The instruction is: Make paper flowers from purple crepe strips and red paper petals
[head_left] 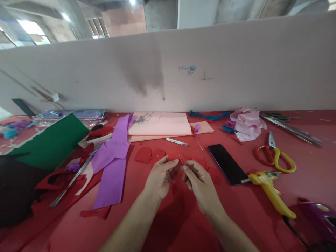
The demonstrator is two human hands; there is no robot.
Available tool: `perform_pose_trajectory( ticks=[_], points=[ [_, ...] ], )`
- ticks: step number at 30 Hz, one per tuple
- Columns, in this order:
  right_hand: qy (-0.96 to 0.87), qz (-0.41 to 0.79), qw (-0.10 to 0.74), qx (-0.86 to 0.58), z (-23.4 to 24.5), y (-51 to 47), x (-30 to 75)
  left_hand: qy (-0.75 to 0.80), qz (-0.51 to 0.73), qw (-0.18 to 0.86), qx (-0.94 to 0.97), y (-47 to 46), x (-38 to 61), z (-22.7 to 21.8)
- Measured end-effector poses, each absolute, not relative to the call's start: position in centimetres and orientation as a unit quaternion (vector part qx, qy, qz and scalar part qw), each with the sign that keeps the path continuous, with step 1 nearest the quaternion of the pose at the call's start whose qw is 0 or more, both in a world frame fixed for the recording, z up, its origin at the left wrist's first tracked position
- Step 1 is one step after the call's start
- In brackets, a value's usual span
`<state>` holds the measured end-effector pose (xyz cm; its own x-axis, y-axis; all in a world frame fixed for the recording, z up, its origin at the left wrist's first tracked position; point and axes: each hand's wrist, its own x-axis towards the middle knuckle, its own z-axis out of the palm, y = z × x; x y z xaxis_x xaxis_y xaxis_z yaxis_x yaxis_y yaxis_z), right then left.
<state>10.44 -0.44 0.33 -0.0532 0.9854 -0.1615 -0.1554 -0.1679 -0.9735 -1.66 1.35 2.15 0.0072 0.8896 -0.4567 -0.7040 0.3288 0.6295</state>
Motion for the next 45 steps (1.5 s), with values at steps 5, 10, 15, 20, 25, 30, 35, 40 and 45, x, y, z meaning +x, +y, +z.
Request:
perform_pose_trajectory(
  ticks=[5,10,15,20,25,30,35,40,45],
  points=[
    [-0.422,0.593,0.485,-0.485,0.3,-0.4,10.4,0.419,0.566,0.700,0.118,1.3,-1.7,2.1],
    [-0.418,0.594,0.491,-0.481,0.2,-0.4,10.2,0.432,0.583,0.677,0.121,1.5,-1.8,1.7],
    [-0.350,0.594,0.542,-0.480,0.9,0.1,10.8,0.461,0.555,0.677,0.147,2.0,-2.0,0.6],
    [-0.255,0.614,0.587,-0.461,2.0,0.5,12.4,0.542,0.435,0.628,0.350,1.6,-1.6,0.3],
    [-0.195,0.577,0.632,-0.479,1.6,-0.4,14.6,0.571,0.361,0.599,0.429,0.9,-0.4,-0.4],
    [-0.207,0.503,0.662,-0.515,2.1,-1.4,16.6,0.595,0.330,0.578,0.451,-0.2,0.7,-1.7],
    [-0.312,0.403,0.693,-0.510,3.7,-1.5,17.8,0.591,0.386,0.542,0.457,-2.4,-0.5,-0.8],
    [-0.341,0.334,0.710,-0.517,4.2,-1.9,17.8,0.611,0.448,0.426,0.496,-4.6,-2.7,1.2],
    [-0.388,0.385,0.640,-0.540,4.9,-4.4,14.3,0.525,0.394,0.532,0.534,-7.4,-0.6,2.9]
  ],
)
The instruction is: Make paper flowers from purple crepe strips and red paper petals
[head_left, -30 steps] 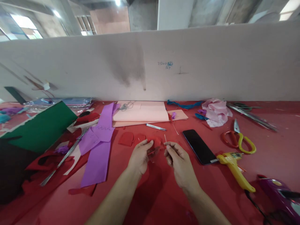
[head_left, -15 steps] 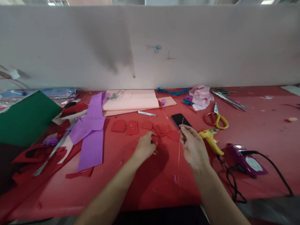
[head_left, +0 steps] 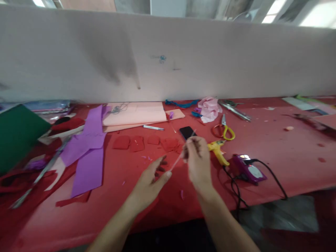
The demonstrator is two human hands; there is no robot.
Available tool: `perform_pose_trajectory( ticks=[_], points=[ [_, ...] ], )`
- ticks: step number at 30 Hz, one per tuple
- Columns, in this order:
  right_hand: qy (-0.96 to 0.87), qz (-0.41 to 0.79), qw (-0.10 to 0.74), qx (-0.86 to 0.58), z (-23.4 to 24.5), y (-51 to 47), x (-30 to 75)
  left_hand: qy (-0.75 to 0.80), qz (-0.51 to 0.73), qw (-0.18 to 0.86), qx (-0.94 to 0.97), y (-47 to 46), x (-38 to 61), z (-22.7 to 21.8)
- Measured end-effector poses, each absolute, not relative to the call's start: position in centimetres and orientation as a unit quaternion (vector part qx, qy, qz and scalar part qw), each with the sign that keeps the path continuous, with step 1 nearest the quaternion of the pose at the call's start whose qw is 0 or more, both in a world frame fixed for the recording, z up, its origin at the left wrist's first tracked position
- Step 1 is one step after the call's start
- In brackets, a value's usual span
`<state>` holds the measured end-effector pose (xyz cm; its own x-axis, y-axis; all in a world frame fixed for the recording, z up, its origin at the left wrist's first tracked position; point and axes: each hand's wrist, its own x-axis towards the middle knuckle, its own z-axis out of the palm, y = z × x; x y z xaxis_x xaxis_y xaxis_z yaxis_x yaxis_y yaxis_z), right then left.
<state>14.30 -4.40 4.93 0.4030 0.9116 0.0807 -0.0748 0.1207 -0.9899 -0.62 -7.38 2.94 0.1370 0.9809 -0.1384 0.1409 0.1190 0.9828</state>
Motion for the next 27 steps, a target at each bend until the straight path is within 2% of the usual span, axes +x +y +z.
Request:
perform_pose_trajectory(
  ticks=[2,4,6,8,10,13,16,20,23,27],
  points=[
    [-0.432,0.440,0.599,-0.511,5.0,-5.1,13.3,0.478,0.351,0.611,0.525,-8.2,0.3,3.4],
    [-0.522,0.411,0.535,-0.521,4.8,-5.1,14.2,0.475,0.323,0.614,0.541,-8.2,0.3,3.6],
    [-0.621,0.267,0.423,-0.604,4.5,-4.6,17.2,0.522,0.339,0.527,0.579,-7.2,-0.8,3.4],
    [-0.620,0.027,0.230,-0.750,4.1,-4.1,21.4,0.583,0.365,0.387,0.614,-5.4,-2.5,2.9],
    [-0.590,-0.008,0.162,-0.791,3.3,-3.6,25.3,0.584,0.389,0.261,0.663,-3.3,-4.2,2.2],
    [-0.573,0.000,0.101,-0.813,1.3,-2.8,28.6,0.459,0.330,0.223,0.794,-1.3,-6.2,0.8],
    [-0.564,0.018,0.065,-0.823,-0.4,-2.2,29.4,0.363,0.286,0.277,0.842,-1.1,-7.1,-0.2],
    [-0.540,0.018,0.058,-0.839,-0.5,-1.8,29.4,0.347,0.295,0.340,0.823,-1.9,-7.6,-0.9],
    [-0.512,-0.011,0.084,-0.855,1.2,-2.5,29.7,0.346,0.270,0.325,0.838,-2.0,-8.0,-1.4],
    [-0.487,-0.024,0.172,-0.856,3.7,-4.9,29.4,0.338,0.209,0.294,0.869,-1.5,-8.1,-2.1]
  ],
)
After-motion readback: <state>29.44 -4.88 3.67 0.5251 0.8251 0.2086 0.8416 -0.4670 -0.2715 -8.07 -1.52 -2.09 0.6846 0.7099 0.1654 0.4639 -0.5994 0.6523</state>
